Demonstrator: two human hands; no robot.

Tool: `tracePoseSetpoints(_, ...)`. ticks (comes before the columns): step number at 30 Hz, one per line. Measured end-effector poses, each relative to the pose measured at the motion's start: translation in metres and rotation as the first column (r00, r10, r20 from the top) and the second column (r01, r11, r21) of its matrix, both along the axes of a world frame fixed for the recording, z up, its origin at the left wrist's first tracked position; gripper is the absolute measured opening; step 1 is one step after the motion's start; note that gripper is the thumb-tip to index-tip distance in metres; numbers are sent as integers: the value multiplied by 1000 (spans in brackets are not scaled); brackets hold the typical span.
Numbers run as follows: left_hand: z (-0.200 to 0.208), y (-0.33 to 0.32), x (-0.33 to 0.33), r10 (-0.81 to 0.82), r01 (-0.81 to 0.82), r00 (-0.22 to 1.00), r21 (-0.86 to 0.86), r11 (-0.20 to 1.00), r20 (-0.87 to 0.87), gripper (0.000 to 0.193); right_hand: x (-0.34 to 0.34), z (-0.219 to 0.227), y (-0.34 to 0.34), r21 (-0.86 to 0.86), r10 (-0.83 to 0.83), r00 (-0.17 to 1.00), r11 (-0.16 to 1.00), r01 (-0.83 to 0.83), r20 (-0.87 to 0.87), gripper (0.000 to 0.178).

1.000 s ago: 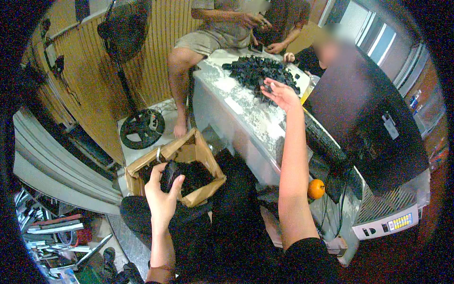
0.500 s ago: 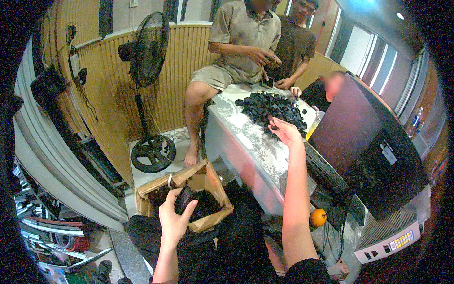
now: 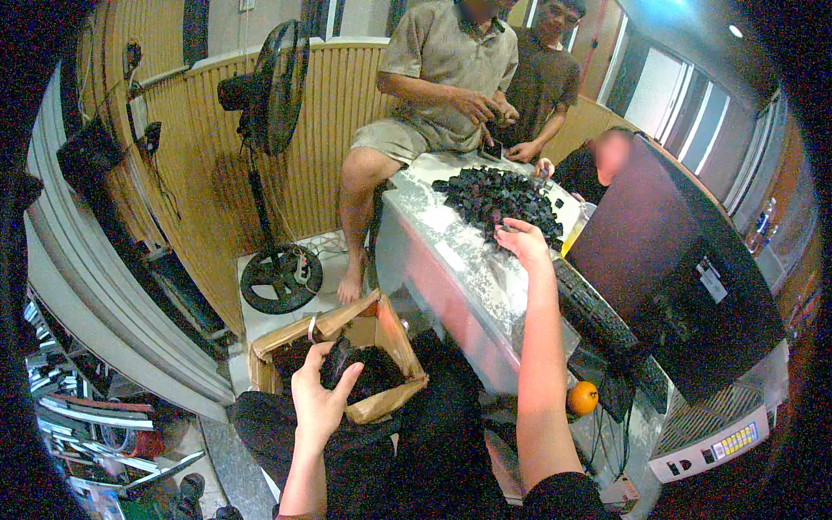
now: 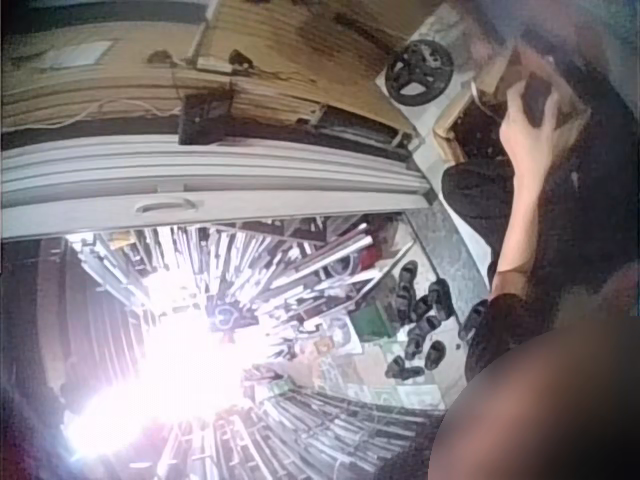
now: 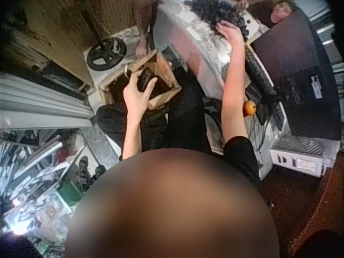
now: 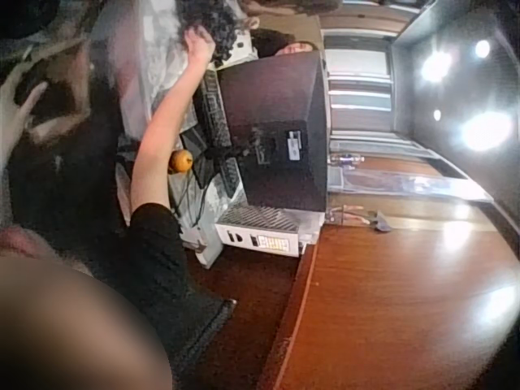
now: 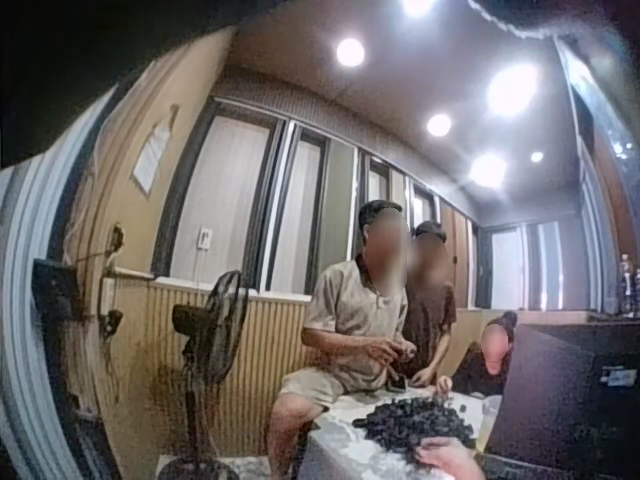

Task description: The person repeatedly picks small black plastic pieces from a table and snaps them into a segmented plastic holder. They handle the pieces one at a time, rotating the holder as needed, and continue filling it throughout the clip.

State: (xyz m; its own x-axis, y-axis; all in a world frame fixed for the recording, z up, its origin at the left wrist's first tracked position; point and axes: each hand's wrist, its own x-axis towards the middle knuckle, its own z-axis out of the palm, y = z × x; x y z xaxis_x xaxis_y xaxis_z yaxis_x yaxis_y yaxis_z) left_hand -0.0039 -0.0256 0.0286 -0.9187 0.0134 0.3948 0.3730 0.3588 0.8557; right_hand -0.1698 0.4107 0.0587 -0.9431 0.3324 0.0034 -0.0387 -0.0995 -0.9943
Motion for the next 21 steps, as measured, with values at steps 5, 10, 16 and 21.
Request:
tracePoseSetpoints(5,-2,0,-1,4,-4,1000,9,1000,-6,38,4,5,-8,120,-37,998,992,32,43,49)
tracePoseSetpoints(10,-1,0,-2,-6,6,1000,7,1000,9,38,-3,0,-9,167,33,999,986,-28,-29,45)
tracePoseSetpoints(16,1,1,0,3,-3,1000,-2,1000,1,37,-9,-11,-3,204,-18,1000,979,20,-11,42)
tracePoseSetpoints(21,1,1,0,-9,8,999,8,1000,44,37,-12,-14,-3,131,28,1000,991,-28,2,37)
